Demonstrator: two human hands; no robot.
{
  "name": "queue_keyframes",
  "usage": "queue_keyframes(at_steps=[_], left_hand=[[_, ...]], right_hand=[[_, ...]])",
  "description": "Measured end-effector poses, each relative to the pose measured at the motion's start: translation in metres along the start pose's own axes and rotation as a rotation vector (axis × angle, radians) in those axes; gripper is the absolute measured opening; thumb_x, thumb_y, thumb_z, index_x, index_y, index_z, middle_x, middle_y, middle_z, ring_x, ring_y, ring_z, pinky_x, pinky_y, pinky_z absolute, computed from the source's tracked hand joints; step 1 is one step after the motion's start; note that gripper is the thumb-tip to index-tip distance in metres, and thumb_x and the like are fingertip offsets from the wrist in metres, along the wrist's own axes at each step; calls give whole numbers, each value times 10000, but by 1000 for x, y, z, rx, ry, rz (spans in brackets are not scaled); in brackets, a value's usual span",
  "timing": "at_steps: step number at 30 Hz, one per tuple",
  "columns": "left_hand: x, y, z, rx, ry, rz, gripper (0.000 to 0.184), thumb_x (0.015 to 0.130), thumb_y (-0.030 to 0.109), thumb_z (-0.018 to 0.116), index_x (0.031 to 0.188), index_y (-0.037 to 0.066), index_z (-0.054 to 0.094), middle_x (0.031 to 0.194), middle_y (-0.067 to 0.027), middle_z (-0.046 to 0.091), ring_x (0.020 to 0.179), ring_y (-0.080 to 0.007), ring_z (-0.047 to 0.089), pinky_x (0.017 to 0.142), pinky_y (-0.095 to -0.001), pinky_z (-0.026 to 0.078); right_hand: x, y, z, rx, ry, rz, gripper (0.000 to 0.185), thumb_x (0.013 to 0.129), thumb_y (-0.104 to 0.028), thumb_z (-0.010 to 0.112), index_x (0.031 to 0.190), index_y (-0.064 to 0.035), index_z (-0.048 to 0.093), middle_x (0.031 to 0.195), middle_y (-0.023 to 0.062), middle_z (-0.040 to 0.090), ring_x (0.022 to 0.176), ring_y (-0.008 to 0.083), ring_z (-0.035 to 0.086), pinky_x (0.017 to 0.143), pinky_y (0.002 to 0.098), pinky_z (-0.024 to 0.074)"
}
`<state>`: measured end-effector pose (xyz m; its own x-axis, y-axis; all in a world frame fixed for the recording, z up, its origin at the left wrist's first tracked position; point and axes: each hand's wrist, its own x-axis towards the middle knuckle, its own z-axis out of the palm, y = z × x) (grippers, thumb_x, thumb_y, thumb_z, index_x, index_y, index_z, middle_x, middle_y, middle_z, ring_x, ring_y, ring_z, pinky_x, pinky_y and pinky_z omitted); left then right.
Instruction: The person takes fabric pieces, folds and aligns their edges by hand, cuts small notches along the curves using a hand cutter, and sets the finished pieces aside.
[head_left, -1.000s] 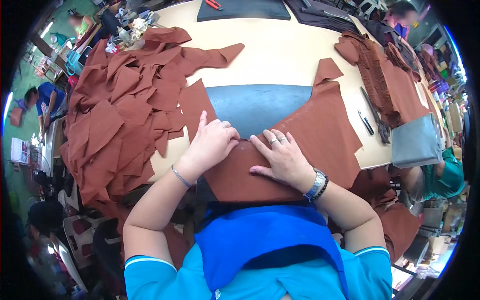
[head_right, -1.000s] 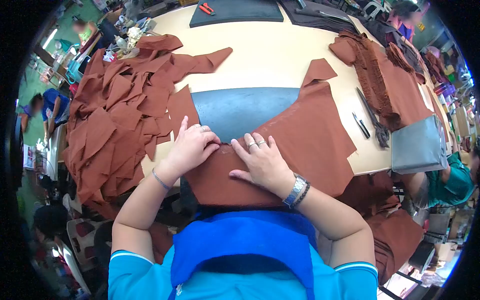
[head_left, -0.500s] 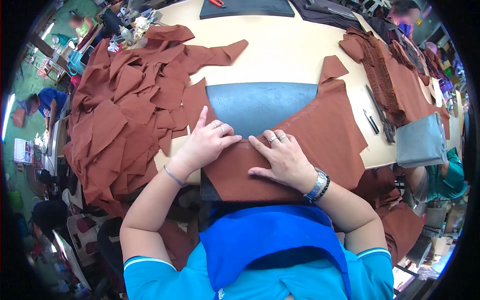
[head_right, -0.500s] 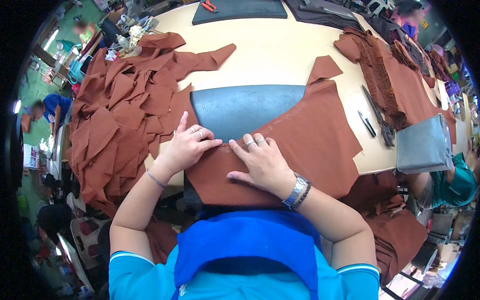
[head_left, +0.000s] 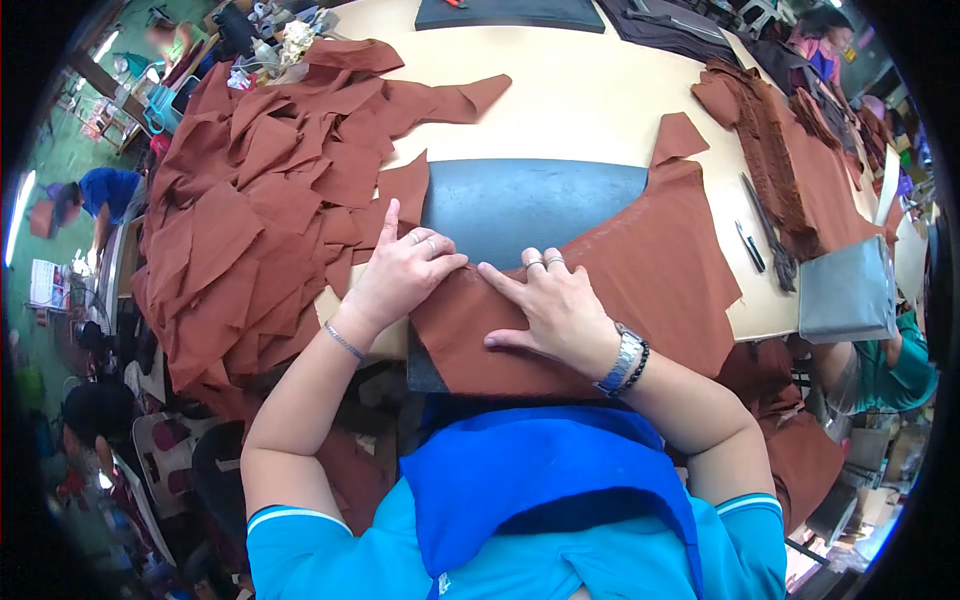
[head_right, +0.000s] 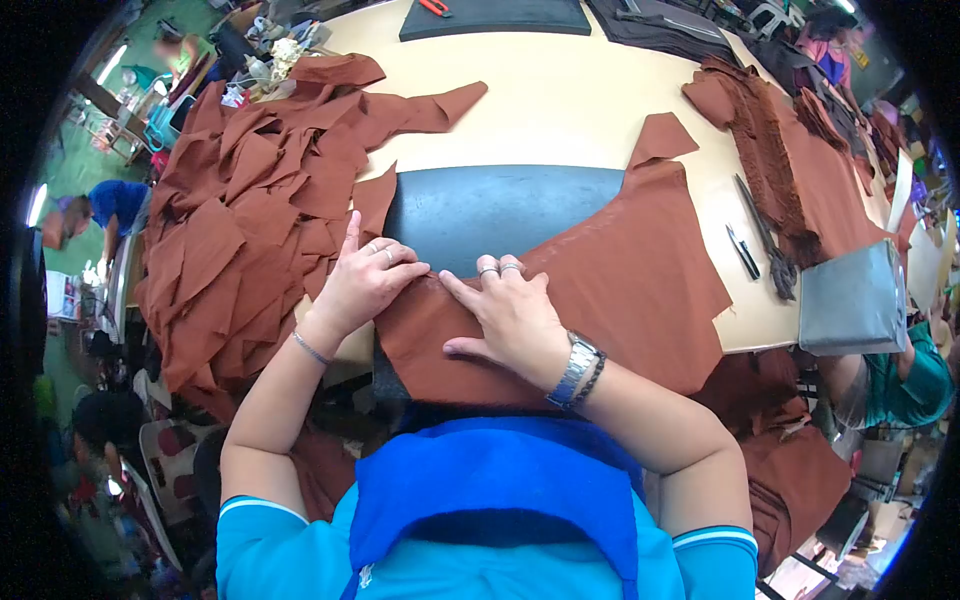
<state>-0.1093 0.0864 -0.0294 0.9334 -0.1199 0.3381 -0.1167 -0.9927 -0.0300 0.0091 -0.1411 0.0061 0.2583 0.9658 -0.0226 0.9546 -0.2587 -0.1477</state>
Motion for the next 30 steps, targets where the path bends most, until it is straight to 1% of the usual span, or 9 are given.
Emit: queue_keyframes(at_steps=[6,10,13,16,20,21,23,25,30], left_hand=[[0,8,-16,94,-146,-35,225,920,265,630,1123,259,727,1095,48,650,1105,-146,608,1142,-714,181],[-20,40,-33,74,-108,-342,640,922,559,581,1448,206,493,1470,-110,422,1383,-294,392,1122,-706,168],[-49,70,-49,25,1,-560,859,791,707,652,1340,58,530,1314,-144,516,1218,-355,502,1060,-598,319],[-70,82,-46,-58,-200,-752,766,774,693,681,1164,38,608,1137,-122,589,1089,-340,574,959,-500,426],[-76,72,-29,-276,-18,-806,425,860,417,713,917,2,642,889,-128,600,877,-352,608,799,-460,462],[-80,64,-25,-407,-19,-898,398,946,366,646,1068,-13,635,959,-124,650,910,-325,637,845,-481,467],[-88,51,-16,-972,388,-1080,439,1021,322,568,1266,-42,573,1150,-123,669,1064,-252,634,971,-448,458],[-110,18,-32,-1081,789,-1224,470,1039,282,528,1370,-51,504,1319,-120,604,1201,-231,583,1067,-392,423],[-203,-49,-168,-1395,1211,-1335,421,1045,324,480,1279,4,621,1293,-135,656,1167,-282,635,1062,-426,463]], right_hand=[[-3,-1,-4,-12,12,7,795,821,-713,596,1428,-205,527,1243,231,546,1146,415,546,895,544,517],[-23,40,-4,296,116,-58,666,848,-612,656,1270,-99,602,1291,208,557,1187,390,551,1009,589,437],[-41,59,0,378,118,25,641,872,-520,690,1305,-63,571,1399,198,497,1306,361,485,1150,610,274],[-50,53,19,262,146,85,725,894,-497,678,1457,-98,455,1492,189,408,1425,366,356,1167,637,205],[-40,28,20,514,157,155,682,936,-435,651,1485,-102,424,1521,187,386,1442,356,339,1173,637,183],[-36,24,14,620,126,131,667,947,-411,645,1490,-98,417,1522,188,389,1442,353,343,1180,612,196],[-24,19,5,780,145,65,632,964,-359,630,1490,-85,414,1517,187,404,1435,350,358,1189,551,230],[-13,28,0,889,239,6,591,977,-305,615,1482,-69,422,1505,184,430,1424,347,380,1193,478,272],[12,85,6,506,389,105,511,1003,-242,573,1455,-37,456,1448,181,507,1379,313,443,1162,412,328]])
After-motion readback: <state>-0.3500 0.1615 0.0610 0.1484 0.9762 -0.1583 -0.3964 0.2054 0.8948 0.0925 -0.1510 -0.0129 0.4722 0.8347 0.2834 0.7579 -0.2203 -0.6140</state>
